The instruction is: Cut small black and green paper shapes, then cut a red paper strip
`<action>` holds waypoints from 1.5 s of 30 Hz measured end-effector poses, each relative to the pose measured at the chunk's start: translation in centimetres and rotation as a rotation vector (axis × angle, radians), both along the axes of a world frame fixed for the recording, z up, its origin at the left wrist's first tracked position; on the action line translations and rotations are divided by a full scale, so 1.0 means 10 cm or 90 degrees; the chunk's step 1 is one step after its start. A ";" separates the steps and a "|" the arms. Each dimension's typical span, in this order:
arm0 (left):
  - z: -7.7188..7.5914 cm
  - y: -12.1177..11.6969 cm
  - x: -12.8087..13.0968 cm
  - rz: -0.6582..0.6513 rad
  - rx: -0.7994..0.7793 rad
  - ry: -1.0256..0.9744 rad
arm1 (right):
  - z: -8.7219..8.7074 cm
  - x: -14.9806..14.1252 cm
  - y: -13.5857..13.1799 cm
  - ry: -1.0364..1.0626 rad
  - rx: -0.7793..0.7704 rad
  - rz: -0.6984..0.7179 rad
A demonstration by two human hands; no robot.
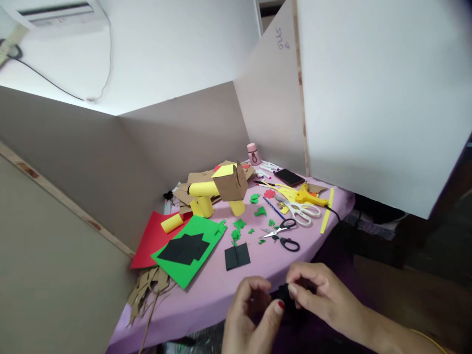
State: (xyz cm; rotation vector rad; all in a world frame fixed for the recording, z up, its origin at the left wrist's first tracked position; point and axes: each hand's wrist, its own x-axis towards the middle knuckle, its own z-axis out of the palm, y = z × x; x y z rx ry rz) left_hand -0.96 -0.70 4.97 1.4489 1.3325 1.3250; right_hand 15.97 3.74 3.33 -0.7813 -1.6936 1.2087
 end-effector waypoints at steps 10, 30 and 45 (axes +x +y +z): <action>0.05 0.02 0.13 0.017 -0.073 0.099 | 0.01 0.03 -0.04 -0.042 0.029 -0.005; -0.03 0.05 0.11 0.022 -0.079 0.001 | 0.01 -0.02 0.04 0.072 -0.150 0.050; -0.29 0.12 0.15 0.069 -0.245 -0.341 | -0.06 0.02 0.07 0.067 -0.259 0.078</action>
